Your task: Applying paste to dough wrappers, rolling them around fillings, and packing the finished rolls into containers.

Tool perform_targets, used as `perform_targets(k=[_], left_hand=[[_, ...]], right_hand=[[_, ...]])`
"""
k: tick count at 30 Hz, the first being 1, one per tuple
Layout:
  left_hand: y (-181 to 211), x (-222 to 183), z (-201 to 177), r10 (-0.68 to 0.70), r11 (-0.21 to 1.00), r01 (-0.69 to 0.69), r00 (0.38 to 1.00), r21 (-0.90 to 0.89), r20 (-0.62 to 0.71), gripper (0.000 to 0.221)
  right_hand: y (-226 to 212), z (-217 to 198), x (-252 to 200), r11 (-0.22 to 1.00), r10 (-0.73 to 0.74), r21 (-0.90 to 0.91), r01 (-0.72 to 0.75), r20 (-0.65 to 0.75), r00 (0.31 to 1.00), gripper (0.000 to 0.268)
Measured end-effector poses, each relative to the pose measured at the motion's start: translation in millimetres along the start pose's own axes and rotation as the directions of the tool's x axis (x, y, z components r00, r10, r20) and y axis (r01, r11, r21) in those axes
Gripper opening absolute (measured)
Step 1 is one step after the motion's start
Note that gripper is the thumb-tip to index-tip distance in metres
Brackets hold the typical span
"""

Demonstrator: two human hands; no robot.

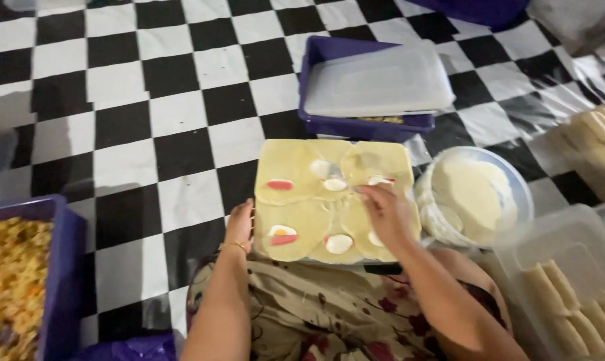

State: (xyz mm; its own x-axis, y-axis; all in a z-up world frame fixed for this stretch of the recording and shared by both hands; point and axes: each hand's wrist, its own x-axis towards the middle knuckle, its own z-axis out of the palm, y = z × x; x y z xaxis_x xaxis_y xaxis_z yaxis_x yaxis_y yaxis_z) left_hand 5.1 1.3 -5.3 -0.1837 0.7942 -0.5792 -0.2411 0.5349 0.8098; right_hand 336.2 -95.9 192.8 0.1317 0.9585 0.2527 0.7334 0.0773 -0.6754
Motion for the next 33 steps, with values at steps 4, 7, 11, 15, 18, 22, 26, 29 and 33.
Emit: perform_targets(k=[4, 7, 11, 15, 18, 22, 26, 29, 33], left_hand=[[8, -11, 0, -0.057, 0.998, 0.057, 0.998, 0.008, 0.015, 0.055], [9, -14, 1, -0.065, 0.998, 0.065, 0.998, 0.005, 0.025, 0.053], [6, -6, 2, -0.034, 0.999, 0.034, 0.999, 0.009, 0.040, 0.054], [14, -15, 5, -0.038, 0.999, 0.038, 0.992, -0.002, 0.121, 0.049], [5, -1, 2, -0.009, 1.000, 0.012, 0.988, -0.022, 0.153, 0.042], [-4, 11, -8, 0.033, 0.997, -0.041, 0.993, 0.065, 0.115, 0.042], [8, 0, -8, -0.017, 0.992, 0.015, 1.000, 0.122, 0.009, 0.046], [44, -49, 7, -0.112, 0.986, 0.110, 0.994, 0.126, 0.009, 0.046], [38, -39, 5, -0.087, 0.989, 0.082, 0.996, 0.121, 0.033, 0.046]], right_hand=[[-39, 59, 18, 0.908, -0.387, -0.170, 0.382, 0.008, 0.922, 0.026], [-21, 65, 32, 0.758, -0.515, -0.447, 0.476, 0.038, 0.856, 0.019], [38, 5, 37, 0.857, -0.401, -0.427, 0.290, -0.195, 0.895, 0.014], [118, -93, 32, 0.708, -0.306, -0.697, 0.114, -0.157, 0.939, 0.014], [198, -141, 15, 0.333, 0.194, -0.922, -0.196, -0.136, 0.972, 0.026], [311, -156, -5, 0.094, 0.532, -0.987, -0.131, -0.062, 0.844, 0.032], [349, -145, -10, 0.054, 0.579, -0.995, 0.083, 0.099, 0.809, 0.022], [304, -144, 0, 0.170, 0.675, -0.981, 0.096, 0.186, 0.714, 0.022], [270, -133, -9, 0.261, 0.622, -0.964, 0.054, 0.211, 0.754, 0.021]])
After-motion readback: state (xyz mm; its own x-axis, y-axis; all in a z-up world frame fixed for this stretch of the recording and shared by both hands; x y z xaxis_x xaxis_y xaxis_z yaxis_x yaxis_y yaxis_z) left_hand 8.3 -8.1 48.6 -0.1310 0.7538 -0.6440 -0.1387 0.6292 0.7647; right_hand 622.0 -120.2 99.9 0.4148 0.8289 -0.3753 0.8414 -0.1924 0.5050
